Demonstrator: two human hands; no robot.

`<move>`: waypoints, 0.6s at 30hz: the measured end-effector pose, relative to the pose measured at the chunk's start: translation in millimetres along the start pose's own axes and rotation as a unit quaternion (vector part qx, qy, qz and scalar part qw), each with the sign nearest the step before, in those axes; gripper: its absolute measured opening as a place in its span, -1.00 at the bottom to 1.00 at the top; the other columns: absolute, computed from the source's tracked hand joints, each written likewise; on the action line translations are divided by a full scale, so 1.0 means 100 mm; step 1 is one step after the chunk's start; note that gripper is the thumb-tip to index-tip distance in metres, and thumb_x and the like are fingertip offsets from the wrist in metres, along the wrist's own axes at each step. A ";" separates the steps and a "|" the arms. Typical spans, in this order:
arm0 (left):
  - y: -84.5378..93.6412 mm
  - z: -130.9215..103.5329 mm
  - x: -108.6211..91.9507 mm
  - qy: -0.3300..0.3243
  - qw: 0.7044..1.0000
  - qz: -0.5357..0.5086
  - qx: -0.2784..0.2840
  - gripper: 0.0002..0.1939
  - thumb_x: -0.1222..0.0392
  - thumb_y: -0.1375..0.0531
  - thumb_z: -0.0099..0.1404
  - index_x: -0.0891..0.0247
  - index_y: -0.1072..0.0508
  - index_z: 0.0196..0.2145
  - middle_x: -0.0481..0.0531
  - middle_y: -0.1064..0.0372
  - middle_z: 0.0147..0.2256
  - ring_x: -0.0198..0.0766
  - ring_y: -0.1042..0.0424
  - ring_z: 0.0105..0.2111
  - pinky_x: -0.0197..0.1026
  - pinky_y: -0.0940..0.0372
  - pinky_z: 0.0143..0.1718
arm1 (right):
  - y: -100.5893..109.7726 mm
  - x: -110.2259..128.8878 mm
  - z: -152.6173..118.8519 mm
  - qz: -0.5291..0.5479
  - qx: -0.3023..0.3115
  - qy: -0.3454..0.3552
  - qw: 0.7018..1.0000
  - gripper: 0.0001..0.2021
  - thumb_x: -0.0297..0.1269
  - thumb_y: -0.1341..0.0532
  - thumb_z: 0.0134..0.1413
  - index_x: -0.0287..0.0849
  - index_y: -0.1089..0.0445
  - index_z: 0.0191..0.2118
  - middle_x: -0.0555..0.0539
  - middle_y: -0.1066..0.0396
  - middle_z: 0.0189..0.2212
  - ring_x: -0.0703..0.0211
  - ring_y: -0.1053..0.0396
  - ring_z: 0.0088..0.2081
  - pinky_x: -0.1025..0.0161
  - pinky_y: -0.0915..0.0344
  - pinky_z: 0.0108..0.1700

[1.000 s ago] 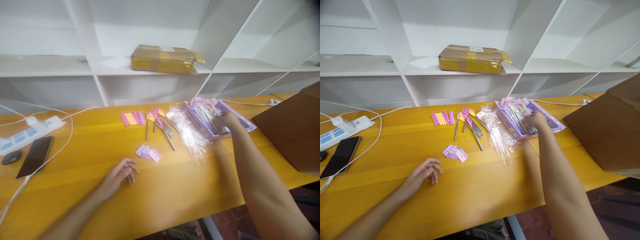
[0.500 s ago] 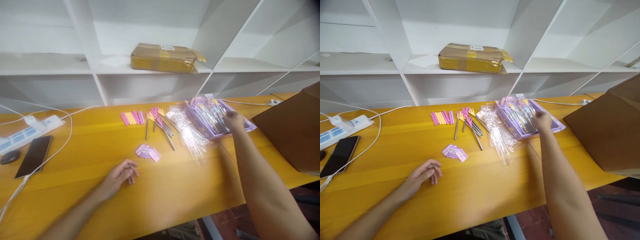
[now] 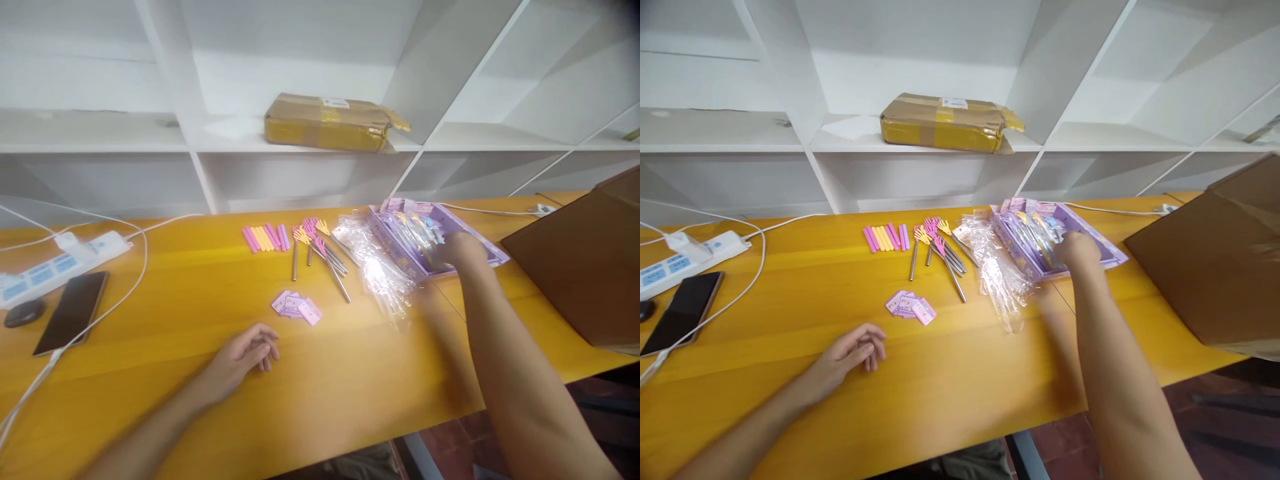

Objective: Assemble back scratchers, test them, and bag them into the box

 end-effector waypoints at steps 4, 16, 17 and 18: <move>-0.01 0.00 0.01 0.004 1.000 0.009 -0.002 -0.66 -0.11 -0.10 0.56 0.20 -0.39 0.04 0.09 -0.50 -0.15 -0.24 -0.46 -0.25 -0.12 -0.34 -0.16 | 0.17 0.39 -0.28 0.093 0.010 0.022 0.995 -0.78 -0.38 -0.18 0.22 -0.25 -0.58 -0.15 -0.30 -0.59 -0.16 0.03 -0.47 -0.15 0.12 -0.27 -0.04; 0.01 0.01 0.02 -0.008 0.999 0.021 -0.036 -0.70 -0.07 -0.16 0.51 0.22 -0.39 -0.03 0.06 -0.47 -0.22 -0.26 -0.45 -0.32 -0.14 -0.33 -0.21 | -0.28 1.60 -1.68 0.233 0.101 0.207 0.945 -0.77 -0.22 -0.09 0.27 -0.13 -0.48 -0.25 -0.15 -0.58 -0.26 0.04 -0.45 -0.24 0.20 -0.29 -0.14; 0.02 0.01 0.02 -0.010 0.999 0.023 -0.040 -0.71 -0.06 -0.16 0.51 0.21 -0.39 -0.04 0.05 -0.46 -0.23 -0.26 -0.45 -0.32 -0.14 -0.33 -0.20 | -0.31 1.62 -1.71 0.230 0.114 0.214 0.942 -0.77 -0.21 -0.09 0.29 -0.12 -0.46 -0.29 -0.13 -0.57 -0.29 0.06 -0.44 -0.27 0.21 -0.28 -0.17; 0.03 0.01 0.03 -0.012 0.999 0.026 -0.046 -0.72 -0.05 -0.17 0.50 0.21 -0.39 -0.04 0.04 -0.45 -0.24 -0.27 -0.44 -0.32 -0.14 -0.33 -0.20 | -0.33 1.63 -1.73 0.228 0.123 0.220 0.941 -0.76 -0.19 -0.08 0.31 -0.11 -0.44 -0.32 -0.11 -0.55 -0.33 0.07 -0.43 -0.29 0.22 -0.26 -0.20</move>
Point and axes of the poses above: each hand's wrist, its own z-axis towards the middle knuckle, its own y-axis out of the back of the hand, x = y × z, the point moved 2 cm from there along z, towards the middle knuckle
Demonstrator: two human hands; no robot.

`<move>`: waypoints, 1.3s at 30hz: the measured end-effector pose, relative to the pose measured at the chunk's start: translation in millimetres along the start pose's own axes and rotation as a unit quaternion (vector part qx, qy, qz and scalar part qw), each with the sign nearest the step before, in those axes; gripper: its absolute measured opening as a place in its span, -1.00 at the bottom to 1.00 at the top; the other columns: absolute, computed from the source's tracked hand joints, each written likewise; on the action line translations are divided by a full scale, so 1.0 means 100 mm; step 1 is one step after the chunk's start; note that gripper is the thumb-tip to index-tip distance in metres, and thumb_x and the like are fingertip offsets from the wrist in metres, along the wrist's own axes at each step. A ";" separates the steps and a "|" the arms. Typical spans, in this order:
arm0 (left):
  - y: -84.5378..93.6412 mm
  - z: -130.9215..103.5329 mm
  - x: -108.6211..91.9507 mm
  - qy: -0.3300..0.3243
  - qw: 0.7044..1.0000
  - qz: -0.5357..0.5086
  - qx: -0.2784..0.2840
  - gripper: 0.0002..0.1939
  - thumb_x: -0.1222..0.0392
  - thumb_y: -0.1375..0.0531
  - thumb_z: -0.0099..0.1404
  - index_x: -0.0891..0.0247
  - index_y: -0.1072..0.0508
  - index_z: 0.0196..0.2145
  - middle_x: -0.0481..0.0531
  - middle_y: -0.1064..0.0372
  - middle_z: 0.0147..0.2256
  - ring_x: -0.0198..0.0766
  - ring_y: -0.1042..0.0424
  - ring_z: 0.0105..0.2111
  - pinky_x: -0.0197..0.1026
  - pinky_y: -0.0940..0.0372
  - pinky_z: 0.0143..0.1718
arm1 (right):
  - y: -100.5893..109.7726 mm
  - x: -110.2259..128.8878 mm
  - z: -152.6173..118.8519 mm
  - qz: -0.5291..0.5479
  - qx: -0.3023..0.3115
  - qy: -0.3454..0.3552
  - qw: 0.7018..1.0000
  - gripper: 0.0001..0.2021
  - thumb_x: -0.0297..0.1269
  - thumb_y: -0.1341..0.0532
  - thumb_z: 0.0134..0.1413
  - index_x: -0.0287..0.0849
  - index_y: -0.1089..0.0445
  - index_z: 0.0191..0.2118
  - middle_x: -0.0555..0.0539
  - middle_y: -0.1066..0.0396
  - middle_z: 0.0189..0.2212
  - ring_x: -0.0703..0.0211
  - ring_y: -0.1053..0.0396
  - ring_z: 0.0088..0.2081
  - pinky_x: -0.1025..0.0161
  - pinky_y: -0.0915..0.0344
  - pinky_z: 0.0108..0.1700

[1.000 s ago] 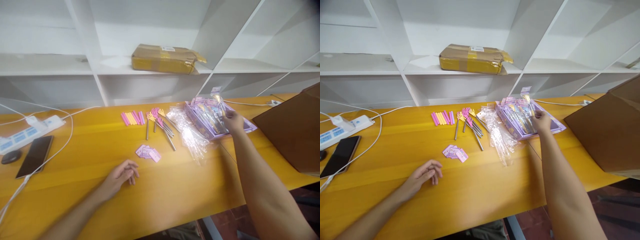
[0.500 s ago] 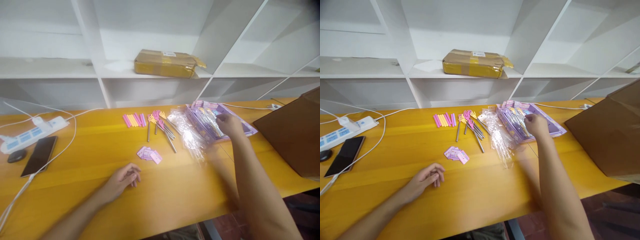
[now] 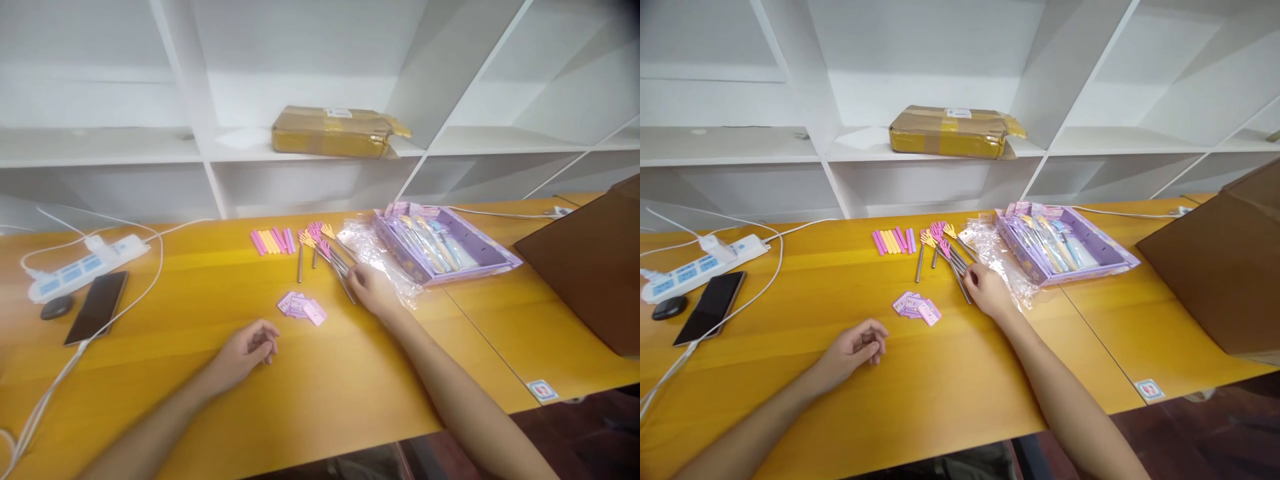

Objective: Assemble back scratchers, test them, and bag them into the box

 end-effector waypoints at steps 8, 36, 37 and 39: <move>0.06 0.01 0.04 -0.001 0.999 0.039 -0.031 -0.77 0.08 -0.26 0.40 0.17 -0.40 -0.04 -0.04 -0.36 -0.30 -0.29 -0.36 -0.34 -0.21 -0.32 -0.24 | -0.04 0.10 0.00 -0.043 0.050 0.005 0.998 -0.79 -0.20 -0.06 0.37 -0.10 -0.34 -0.30 -0.10 -0.53 -0.28 0.09 -0.44 -0.26 0.25 -0.21 -0.21; 1.59 1.75 -0.14 -0.087 0.845 0.455 -0.268 0.17 -0.24 -0.41 0.18 0.29 0.06 0.50 0.44 -0.06 0.43 0.32 0.02 0.47 0.28 0.00 0.45 | -0.11 0.04 -0.01 -0.073 0.122 -0.017 0.990 -0.82 -0.16 -0.16 0.35 -0.11 -0.35 -0.28 -0.02 -0.46 -0.44 0.19 -0.38 -0.42 0.28 -0.05 -0.38; 1.60 1.76 -0.14 -0.090 0.845 0.457 -0.264 0.15 -0.24 -0.41 0.19 0.27 0.04 0.50 0.41 -0.08 0.42 0.30 0.00 0.47 0.27 0.01 0.45 | -0.11 0.04 -0.02 -0.066 0.122 -0.015 0.990 -0.82 -0.17 -0.16 0.35 -0.11 -0.34 -0.29 -0.01 -0.45 -0.44 0.19 -0.38 -0.42 0.28 -0.06 -0.38; 1.60 1.77 -0.14 -0.097 0.845 0.458 -0.258 0.13 -0.24 -0.41 0.19 0.24 0.01 0.49 0.37 -0.11 0.42 0.29 -0.02 0.46 0.26 0.02 0.46 | -0.10 0.04 -0.02 -0.055 0.119 -0.012 0.991 -0.81 -0.17 -0.17 0.34 -0.11 -0.33 -0.31 -0.01 -0.45 -0.45 0.19 -0.37 -0.42 0.27 -0.06 -0.37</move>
Point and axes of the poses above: each hand's wrist, its own z-axis towards the middle knuckle, its own y-axis out of the back of the hand, x = y × z, the point moved 2 cm from there along z, towards the middle knuckle
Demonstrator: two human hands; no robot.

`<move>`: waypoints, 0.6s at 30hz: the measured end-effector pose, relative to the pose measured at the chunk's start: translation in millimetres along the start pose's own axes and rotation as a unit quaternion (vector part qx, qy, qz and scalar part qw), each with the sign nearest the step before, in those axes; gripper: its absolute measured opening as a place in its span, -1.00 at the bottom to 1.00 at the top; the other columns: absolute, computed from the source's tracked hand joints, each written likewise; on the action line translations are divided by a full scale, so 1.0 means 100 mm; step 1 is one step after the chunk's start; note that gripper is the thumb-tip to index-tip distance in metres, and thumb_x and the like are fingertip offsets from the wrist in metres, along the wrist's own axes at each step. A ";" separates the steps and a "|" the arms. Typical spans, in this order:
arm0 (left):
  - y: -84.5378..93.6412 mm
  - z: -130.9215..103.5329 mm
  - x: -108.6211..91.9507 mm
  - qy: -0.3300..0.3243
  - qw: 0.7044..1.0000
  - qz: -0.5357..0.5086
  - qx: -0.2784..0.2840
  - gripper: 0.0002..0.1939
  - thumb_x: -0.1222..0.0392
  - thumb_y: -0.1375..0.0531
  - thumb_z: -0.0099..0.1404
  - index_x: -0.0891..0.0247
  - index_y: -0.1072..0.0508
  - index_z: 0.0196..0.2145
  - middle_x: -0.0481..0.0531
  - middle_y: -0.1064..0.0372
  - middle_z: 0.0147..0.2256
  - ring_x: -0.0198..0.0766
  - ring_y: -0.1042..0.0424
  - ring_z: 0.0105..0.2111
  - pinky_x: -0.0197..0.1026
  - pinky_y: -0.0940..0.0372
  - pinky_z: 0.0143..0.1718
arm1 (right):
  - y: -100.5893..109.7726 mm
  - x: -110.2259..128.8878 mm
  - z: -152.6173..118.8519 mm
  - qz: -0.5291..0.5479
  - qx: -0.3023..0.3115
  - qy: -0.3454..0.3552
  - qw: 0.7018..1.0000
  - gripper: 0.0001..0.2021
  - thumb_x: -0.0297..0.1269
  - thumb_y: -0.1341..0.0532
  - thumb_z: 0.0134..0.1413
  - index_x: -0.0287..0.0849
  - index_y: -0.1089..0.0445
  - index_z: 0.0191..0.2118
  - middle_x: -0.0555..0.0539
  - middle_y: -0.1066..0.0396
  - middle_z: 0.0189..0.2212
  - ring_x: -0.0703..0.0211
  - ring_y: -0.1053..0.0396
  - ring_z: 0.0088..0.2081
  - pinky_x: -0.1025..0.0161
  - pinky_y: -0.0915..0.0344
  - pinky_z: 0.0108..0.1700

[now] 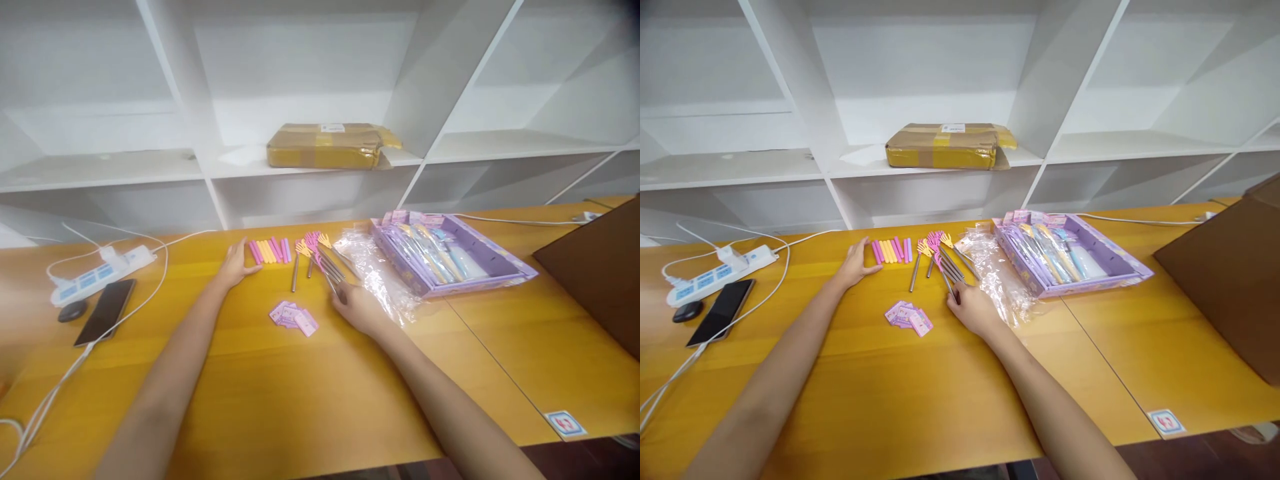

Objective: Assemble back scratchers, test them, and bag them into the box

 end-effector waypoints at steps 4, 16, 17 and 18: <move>-0.01 0.03 -0.02 -0.005 1.000 -0.008 0.002 0.12 -0.24 -0.40 0.19 0.24 0.00 0.49 0.38 -0.09 0.43 0.29 -0.02 0.46 0.27 0.03 0.46 | 0.01 -0.01 0.00 0.014 -0.005 -0.001 1.000 -0.78 -0.16 -0.17 0.35 -0.10 -0.30 -0.35 -0.01 -0.44 -0.45 0.18 -0.38 -0.40 0.27 -0.06 -0.36; -0.03 0.07 -0.02 0.013 0.993 -0.117 -0.024 0.15 -0.16 -0.56 -0.03 0.22 -0.21 0.40 0.35 -0.26 0.33 0.33 -0.09 0.42 0.33 0.05 0.46 | 0.03 -0.01 0.01 0.086 -0.017 -0.012 0.996 -0.76 -0.18 -0.22 0.23 -0.09 -0.23 -0.44 0.01 -0.35 -0.52 0.19 -0.25 -0.47 0.25 -0.01 -0.38; -0.02 0.07 -0.02 0.015 0.990 -0.139 -0.035 0.16 -0.14 -0.58 -0.07 0.21 -0.23 0.39 0.34 -0.29 0.31 0.32 -0.14 0.40 0.34 0.02 0.45 | 0.04 -0.01 0.01 0.101 -0.021 -0.013 0.995 -0.75 -0.18 -0.23 0.20 -0.09 -0.23 -0.45 0.02 -0.33 -0.54 0.19 -0.23 -0.48 0.25 -0.01 -0.38; 0.00 0.08 -0.03 0.016 0.985 -0.165 -0.048 0.18 -0.13 -0.59 -0.10 0.19 -0.23 0.39 0.34 -0.30 0.30 0.30 -0.19 0.37 0.34 -0.02 0.44 | 0.05 -0.03 0.01 0.118 -0.024 -0.015 0.993 -0.75 -0.18 -0.23 0.17 -0.09 -0.22 -0.47 0.03 -0.31 -0.55 0.20 -0.21 -0.49 0.25 -0.01 -0.39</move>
Point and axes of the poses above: each hand's wrist, its own z-axis towards the middle knuckle, its own y-axis out of the back of the hand, x = y × z, the point moved 2 cm from there along z, towards the middle knuckle
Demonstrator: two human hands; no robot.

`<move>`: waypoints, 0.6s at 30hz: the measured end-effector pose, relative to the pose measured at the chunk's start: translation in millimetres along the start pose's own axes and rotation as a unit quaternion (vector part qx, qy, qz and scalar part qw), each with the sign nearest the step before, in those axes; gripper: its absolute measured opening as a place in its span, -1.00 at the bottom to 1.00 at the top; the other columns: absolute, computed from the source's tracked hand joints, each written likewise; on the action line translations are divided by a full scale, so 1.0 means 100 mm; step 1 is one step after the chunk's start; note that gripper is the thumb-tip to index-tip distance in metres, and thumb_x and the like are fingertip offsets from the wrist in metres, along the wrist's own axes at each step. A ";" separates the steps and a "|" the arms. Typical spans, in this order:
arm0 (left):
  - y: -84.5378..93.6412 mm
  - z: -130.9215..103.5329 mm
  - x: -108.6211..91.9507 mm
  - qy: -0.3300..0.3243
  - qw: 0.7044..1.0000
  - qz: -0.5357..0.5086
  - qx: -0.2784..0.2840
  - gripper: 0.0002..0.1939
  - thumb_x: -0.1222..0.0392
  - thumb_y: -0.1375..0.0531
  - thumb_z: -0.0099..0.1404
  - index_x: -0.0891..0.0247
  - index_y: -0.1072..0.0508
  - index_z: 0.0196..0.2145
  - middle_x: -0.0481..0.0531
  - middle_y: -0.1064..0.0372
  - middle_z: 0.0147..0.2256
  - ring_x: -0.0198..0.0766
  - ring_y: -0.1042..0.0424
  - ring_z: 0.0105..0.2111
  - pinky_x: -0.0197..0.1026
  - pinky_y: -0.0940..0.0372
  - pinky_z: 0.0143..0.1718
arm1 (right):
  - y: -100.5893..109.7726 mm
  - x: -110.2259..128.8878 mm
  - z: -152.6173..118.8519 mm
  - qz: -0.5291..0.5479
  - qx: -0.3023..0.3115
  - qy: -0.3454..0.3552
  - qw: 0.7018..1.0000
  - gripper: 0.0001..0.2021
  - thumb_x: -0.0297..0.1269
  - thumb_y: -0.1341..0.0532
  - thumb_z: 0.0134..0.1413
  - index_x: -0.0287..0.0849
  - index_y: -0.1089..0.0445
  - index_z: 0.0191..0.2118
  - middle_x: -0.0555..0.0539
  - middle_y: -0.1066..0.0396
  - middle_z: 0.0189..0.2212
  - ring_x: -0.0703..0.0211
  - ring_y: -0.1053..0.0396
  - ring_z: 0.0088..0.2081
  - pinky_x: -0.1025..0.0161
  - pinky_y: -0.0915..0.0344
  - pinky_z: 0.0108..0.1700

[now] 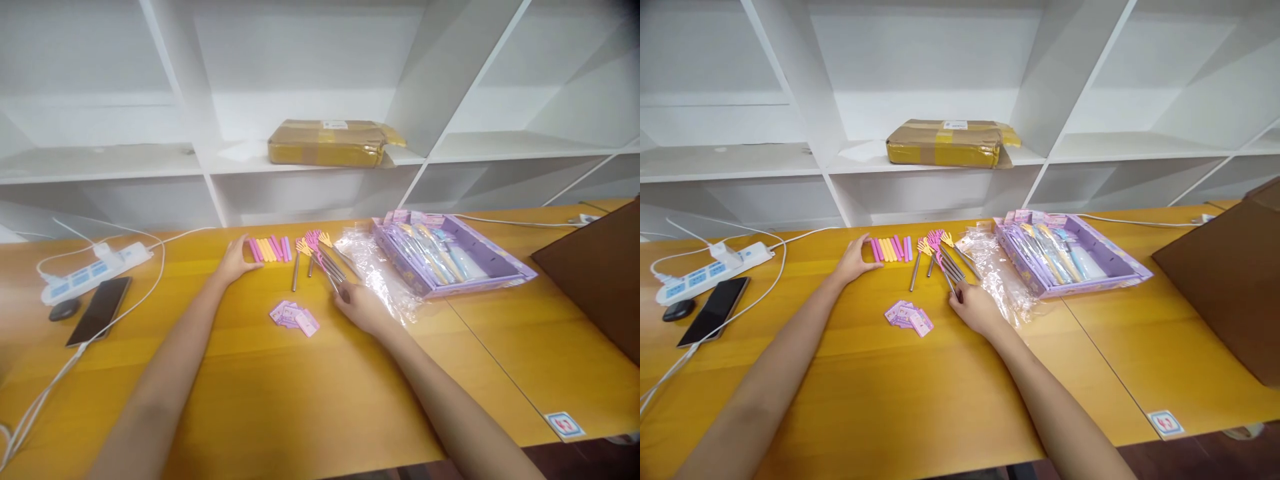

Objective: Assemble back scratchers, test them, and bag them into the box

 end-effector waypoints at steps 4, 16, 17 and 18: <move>0.19 0.09 -0.23 -0.015 0.990 -0.128 -0.056 0.19 -0.22 -0.50 0.05 0.14 -0.02 0.46 0.38 -0.20 0.35 0.12 -0.44 0.19 0.20 -0.38 0.24 | 0.16 0.02 -0.01 0.095 -0.040 -0.005 0.995 -0.78 -0.17 -0.14 0.14 -0.10 -0.21 -0.48 0.04 -0.24 -0.57 0.21 -0.20 -0.48 0.27 -0.09 -0.38; 0.57 -0.26 -1.91 0.010 0.828 -0.559 0.034 -0.75 0.28 -0.22 0.44 0.28 -0.51 0.05 -0.08 -0.30 -0.43 -0.49 0.05 -0.62 -0.39 0.03 -0.61 | 1.29 1.37 0.32 0.519 -0.109 0.129 0.838 -0.84 -0.22 -0.34 0.01 -0.11 -0.36 -0.39 0.17 0.14 -0.60 0.37 0.20 -0.59 0.36 0.21 -0.57; 0.57 -0.33 -1.96 0.004 0.854 -0.518 0.048 -0.74 0.20 -0.22 0.46 0.26 -0.50 0.07 -0.15 -0.17 -0.49 -0.47 0.08 -0.63 -0.38 0.07 -0.61 | 1.35 1.45 0.31 0.538 -0.119 0.148 0.822 -0.83 -0.21 -0.35 0.02 -0.11 -0.36 -0.41 0.17 0.15 -0.61 0.38 0.22 -0.60 0.36 0.22 -0.58; 0.60 -0.39 -1.99 -0.009 0.886 -0.461 0.055 -0.72 0.10 -0.21 0.49 0.23 -0.49 0.07 -0.19 -0.08 -0.52 -0.45 0.08 -0.63 -0.36 0.07 -0.60 | 1.38 1.51 0.28 0.552 -0.118 0.165 0.809 -0.80 -0.19 -0.35 0.05 -0.11 -0.34 -0.44 0.17 0.15 -0.62 0.38 0.23 -0.60 0.36 0.23 -0.60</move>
Point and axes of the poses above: each hand's wrist, its own z-axis towards the middle knuckle, its own y-axis out of the back of the hand, x = y × z, the point moved 2 cm from there along z, towards the middle knuckle
